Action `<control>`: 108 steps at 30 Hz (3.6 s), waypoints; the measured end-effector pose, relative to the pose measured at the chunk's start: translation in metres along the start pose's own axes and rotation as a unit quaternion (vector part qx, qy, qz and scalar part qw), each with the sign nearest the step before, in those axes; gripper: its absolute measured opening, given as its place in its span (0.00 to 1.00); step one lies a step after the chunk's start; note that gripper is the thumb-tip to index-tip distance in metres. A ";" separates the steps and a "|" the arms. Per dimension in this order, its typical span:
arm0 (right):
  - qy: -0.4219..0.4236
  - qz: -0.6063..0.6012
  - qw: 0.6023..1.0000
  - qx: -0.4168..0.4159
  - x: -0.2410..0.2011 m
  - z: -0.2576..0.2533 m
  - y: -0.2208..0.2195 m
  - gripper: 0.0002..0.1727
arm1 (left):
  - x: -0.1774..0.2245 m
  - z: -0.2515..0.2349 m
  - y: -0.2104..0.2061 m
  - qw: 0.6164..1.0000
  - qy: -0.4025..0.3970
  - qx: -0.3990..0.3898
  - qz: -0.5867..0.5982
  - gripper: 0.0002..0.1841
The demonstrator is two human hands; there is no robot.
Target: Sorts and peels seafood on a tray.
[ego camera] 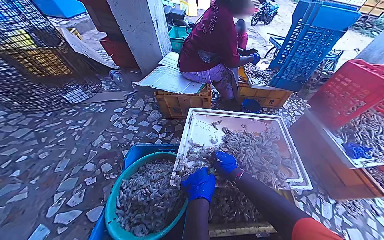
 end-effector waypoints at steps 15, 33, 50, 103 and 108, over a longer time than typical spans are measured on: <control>-0.002 0.105 0.993 -0.045 -0.017 -0.003 -0.005 0.32 | -0.007 0.002 0.005 1.000 -0.001 0.014 0.020 0.21; 0.013 -0.445 0.895 0.006 0.030 0.120 0.063 0.08 | 0.053 0.041 -0.023 0.911 -0.361 0.158 0.125 0.41; -0.001 -0.465 0.872 0.151 0.048 0.164 0.048 0.15 | 0.059 0.063 -0.043 0.882 -0.319 0.291 0.188 0.33; 0.035 -0.637 0.748 0.185 0.016 0.158 0.036 0.09 | 0.039 0.062 -0.056 0.781 -0.155 0.010 0.605 0.13; 0.038 -0.619 0.762 0.187 0.022 0.165 0.053 0.09 | 0.032 0.049 -0.046 0.733 -0.135 0.000 0.667 0.11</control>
Point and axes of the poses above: each hand's wrist, its own z-axis away from the middle knuckle, its own y-axis out of the back of the hand, x = y × z, the point moved 4 cm from there along -z, towards the middle knuckle, and after that the axes turned 13 degrees about y, right-handed, at the moved point
